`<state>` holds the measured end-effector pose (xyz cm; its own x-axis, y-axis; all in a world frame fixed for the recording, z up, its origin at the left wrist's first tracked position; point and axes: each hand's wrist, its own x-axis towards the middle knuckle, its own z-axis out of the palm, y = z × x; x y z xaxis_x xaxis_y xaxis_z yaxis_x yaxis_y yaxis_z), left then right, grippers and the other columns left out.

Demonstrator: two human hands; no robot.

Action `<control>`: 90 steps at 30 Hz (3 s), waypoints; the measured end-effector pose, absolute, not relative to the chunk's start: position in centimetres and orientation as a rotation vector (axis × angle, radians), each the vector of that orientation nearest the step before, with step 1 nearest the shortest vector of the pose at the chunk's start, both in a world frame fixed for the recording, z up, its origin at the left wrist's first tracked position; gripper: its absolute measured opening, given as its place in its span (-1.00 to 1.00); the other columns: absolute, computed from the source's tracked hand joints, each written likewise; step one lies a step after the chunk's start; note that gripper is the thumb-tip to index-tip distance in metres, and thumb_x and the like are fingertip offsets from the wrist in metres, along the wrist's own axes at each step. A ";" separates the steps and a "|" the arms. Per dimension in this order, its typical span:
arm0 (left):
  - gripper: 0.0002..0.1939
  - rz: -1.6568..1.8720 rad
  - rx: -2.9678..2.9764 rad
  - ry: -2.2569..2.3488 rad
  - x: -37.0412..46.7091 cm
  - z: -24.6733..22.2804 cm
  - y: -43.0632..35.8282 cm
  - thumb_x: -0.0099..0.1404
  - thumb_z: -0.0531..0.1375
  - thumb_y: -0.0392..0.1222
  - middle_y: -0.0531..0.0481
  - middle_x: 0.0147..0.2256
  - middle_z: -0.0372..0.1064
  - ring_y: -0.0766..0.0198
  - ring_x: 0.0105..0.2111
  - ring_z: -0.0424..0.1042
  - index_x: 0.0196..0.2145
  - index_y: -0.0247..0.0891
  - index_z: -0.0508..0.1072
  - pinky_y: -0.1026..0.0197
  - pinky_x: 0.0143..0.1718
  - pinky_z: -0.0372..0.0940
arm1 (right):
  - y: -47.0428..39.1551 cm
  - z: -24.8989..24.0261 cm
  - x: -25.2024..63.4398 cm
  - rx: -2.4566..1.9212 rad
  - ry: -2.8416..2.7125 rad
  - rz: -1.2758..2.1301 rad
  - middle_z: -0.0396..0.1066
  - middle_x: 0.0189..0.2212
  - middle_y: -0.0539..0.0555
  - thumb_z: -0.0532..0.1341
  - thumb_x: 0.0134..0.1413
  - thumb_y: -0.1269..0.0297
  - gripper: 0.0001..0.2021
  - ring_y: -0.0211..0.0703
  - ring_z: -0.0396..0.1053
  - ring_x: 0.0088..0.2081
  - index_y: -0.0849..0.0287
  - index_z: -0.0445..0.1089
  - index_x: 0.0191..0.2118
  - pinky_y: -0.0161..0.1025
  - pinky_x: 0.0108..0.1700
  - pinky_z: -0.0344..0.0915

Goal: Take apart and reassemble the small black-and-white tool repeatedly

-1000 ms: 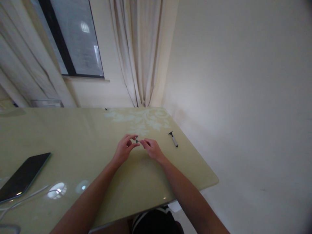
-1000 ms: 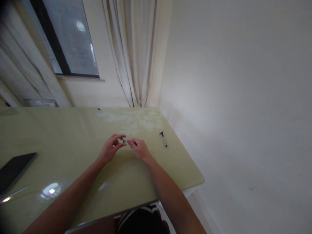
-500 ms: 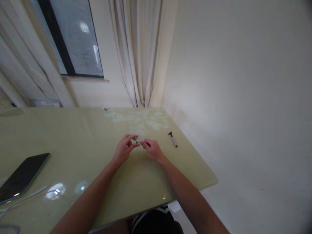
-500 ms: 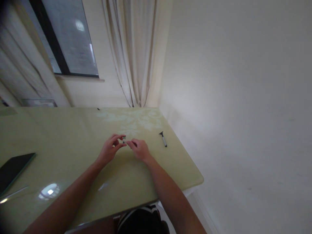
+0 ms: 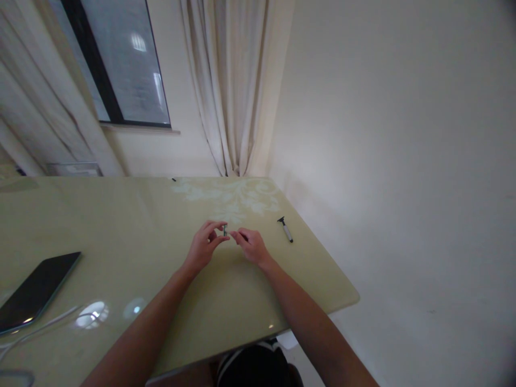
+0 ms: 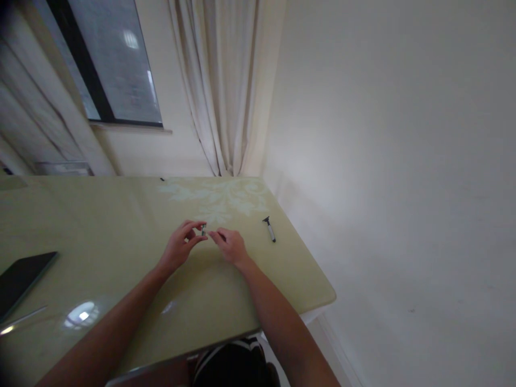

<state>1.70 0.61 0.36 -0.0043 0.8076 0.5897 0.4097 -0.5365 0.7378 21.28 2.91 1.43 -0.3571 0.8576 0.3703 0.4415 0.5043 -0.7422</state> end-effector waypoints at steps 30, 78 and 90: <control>-0.69 1.565 1.977 1.250 1.6 1.2 0.2 0.32 0.31 -0.05 0.02 -0.24 0.39 0.40 -0.50 0.28 -0.02 -0.17 0.54 0.31 -0.43 0.29 | 2.6 2.0 21.4 -1.001 -1.973 0.735 0.33 -0.57 -0.02 0.02 0.35 -0.23 -0.39 -0.25 0.23 -0.49 0.17 0.53 -0.41 -0.31 -0.35 0.08; -0.70 1.547 1.990 1.241 1.8 0.6 0.4 0.30 0.33 -0.06 0.03 -0.25 0.40 0.41 -0.51 0.28 -0.03 -0.18 0.54 0.31 -0.44 0.29 | 2.8 1.3 21.3 -1.137 -1.958 0.568 0.39 -0.56 -0.01 -0.02 0.39 -0.23 -0.37 -0.26 0.31 -0.48 0.15 0.50 -0.42 -0.33 -0.37 0.05; -0.69 1.561 1.982 1.244 1.6 0.6 0.4 0.31 0.32 -0.06 0.02 -0.25 0.39 0.41 -0.50 0.27 -0.02 -0.19 0.54 0.32 -0.43 0.28 | 2.8 1.3 21.4 -1.116 -2.037 0.585 0.37 -0.59 -0.03 -0.01 0.37 -0.25 -0.35 -0.29 0.26 -0.51 0.16 0.50 -0.47 -0.33 -0.40 0.02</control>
